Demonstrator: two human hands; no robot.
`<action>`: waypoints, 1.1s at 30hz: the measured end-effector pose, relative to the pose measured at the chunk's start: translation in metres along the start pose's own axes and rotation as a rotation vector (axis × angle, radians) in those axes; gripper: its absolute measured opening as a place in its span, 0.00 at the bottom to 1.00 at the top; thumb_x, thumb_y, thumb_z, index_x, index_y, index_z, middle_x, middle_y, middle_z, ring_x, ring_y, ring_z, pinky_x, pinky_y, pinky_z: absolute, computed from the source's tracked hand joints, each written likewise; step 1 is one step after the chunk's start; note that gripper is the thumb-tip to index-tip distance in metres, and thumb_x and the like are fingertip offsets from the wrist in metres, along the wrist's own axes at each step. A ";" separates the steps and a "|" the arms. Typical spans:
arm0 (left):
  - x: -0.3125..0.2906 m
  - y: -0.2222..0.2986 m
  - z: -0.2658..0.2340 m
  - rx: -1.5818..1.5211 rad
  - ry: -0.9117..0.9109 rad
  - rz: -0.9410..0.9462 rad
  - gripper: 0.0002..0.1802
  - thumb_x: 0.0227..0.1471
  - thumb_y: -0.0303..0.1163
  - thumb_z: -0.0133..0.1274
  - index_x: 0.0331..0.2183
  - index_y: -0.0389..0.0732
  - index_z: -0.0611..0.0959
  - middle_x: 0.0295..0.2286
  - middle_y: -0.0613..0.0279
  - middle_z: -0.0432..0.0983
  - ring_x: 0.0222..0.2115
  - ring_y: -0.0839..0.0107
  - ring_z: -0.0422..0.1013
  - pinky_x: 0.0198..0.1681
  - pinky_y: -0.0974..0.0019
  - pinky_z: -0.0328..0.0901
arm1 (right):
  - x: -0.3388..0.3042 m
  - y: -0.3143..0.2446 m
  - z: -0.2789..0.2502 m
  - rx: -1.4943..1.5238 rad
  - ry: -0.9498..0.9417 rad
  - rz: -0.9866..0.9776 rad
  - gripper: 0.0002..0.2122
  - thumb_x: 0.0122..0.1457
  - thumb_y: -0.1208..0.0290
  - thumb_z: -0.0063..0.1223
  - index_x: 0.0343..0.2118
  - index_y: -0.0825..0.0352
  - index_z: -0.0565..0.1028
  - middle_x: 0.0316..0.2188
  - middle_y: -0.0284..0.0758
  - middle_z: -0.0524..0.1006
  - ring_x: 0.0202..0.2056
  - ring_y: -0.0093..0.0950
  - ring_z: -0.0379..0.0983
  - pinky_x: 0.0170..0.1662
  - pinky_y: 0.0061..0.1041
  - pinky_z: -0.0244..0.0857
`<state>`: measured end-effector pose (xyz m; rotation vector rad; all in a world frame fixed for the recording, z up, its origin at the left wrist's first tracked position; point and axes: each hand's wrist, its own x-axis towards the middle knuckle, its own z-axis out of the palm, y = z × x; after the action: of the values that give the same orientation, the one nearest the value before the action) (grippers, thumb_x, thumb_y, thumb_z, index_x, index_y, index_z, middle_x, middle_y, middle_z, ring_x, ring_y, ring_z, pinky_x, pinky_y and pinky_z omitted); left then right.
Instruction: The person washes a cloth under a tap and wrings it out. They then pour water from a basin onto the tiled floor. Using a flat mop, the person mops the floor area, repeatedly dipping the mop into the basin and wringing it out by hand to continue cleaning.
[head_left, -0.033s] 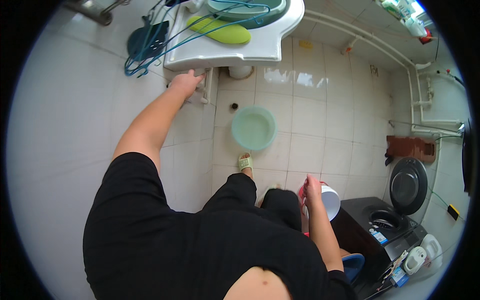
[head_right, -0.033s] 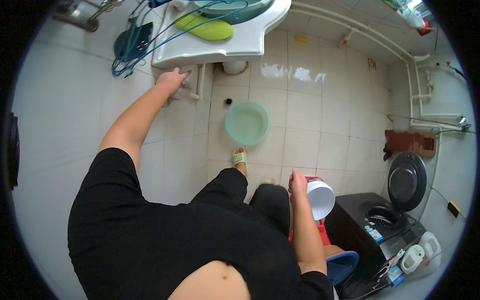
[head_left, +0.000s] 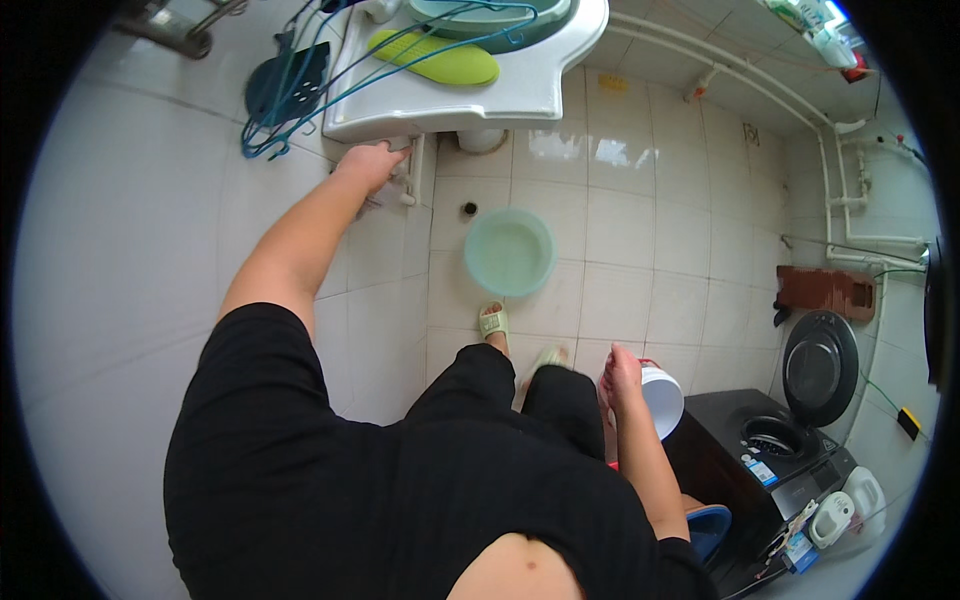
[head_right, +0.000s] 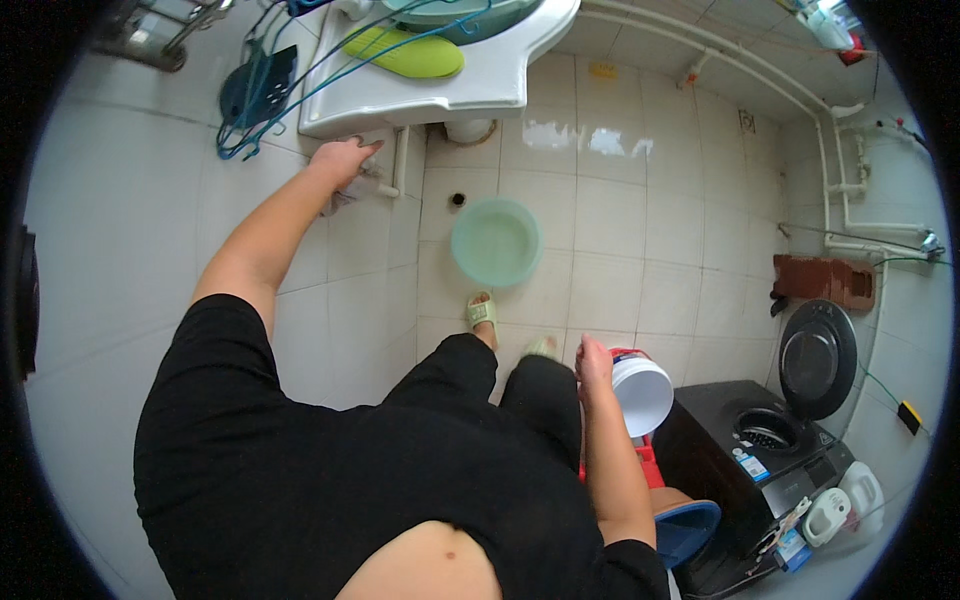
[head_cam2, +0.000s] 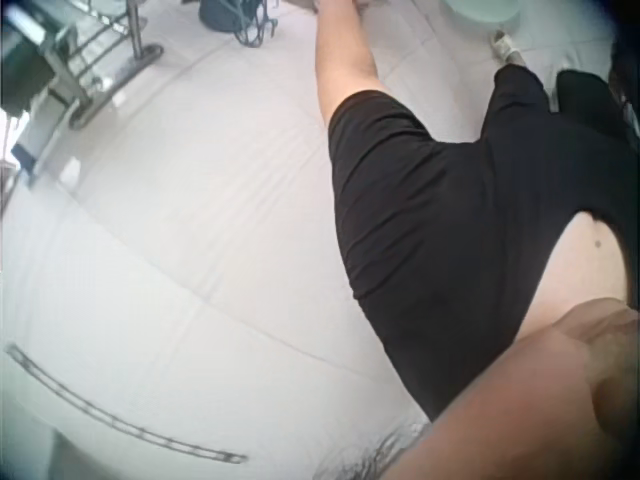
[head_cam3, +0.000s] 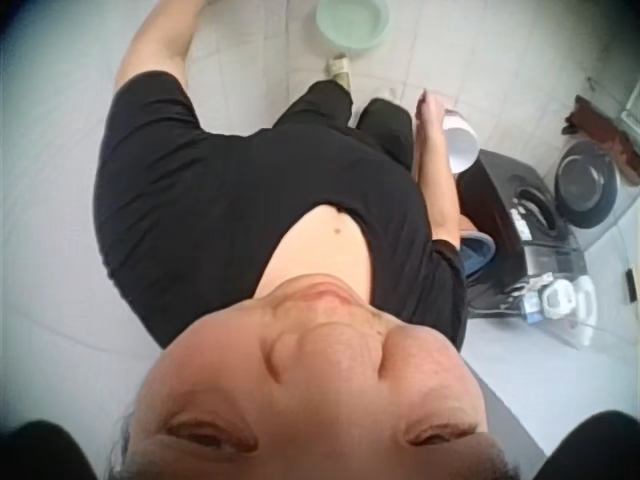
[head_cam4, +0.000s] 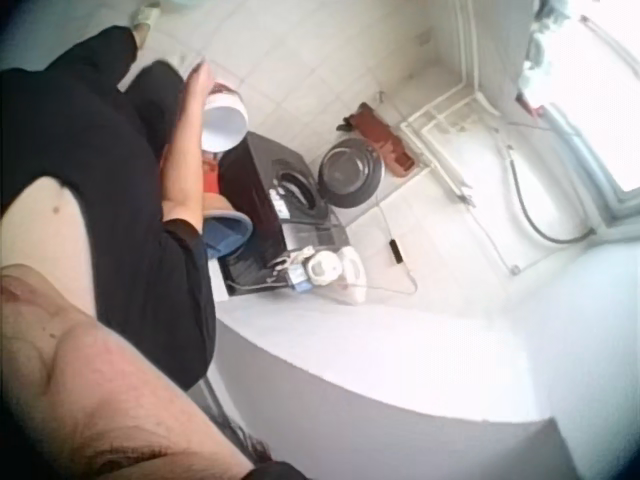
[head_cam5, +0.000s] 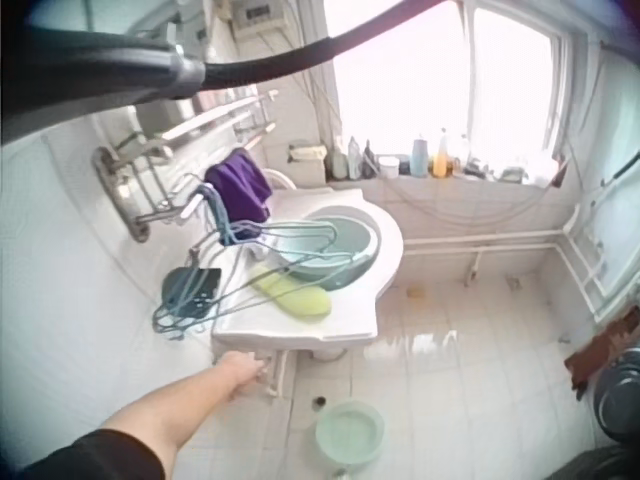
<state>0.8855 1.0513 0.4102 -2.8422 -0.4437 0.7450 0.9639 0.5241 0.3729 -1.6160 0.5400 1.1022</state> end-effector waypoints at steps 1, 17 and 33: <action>0.003 0.002 -0.021 0.003 -0.141 0.047 0.28 0.44 0.30 0.46 0.49 0.57 0.63 0.38 0.53 0.67 0.37 0.59 0.68 0.37 0.61 0.64 | 0.007 -0.005 0.008 -0.019 -0.001 0.035 0.14 0.52 0.60 0.41 0.14 0.59 0.61 0.07 0.23 0.54 0.08 0.16 0.47 0.11 0.17 0.39; -0.055 0.063 0.047 -1.185 0.120 -0.610 0.26 0.49 0.50 0.43 0.16 0.35 0.71 0.15 0.56 0.67 0.17 0.66 0.59 0.23 0.65 0.57 | 0.184 -0.100 0.207 -0.180 -0.391 0.271 0.13 0.52 0.61 0.40 0.14 0.58 0.62 0.09 0.25 0.57 0.11 0.19 0.51 0.13 0.20 0.42; -0.229 0.205 0.115 -1.744 0.481 -1.321 0.10 0.50 0.34 0.47 0.26 0.36 0.73 0.21 0.71 0.66 0.23 0.83 0.60 0.27 0.77 0.57 | 0.283 -0.027 0.427 0.449 -0.245 0.302 0.20 0.55 0.55 0.33 0.43 0.65 0.62 0.43 0.35 0.65 0.44 0.36 0.60 0.54 0.41 0.42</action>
<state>0.6867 0.7935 0.3663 -2.0713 -3.4019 -1.0486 0.9544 0.9781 0.1346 -1.0160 0.8191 1.2712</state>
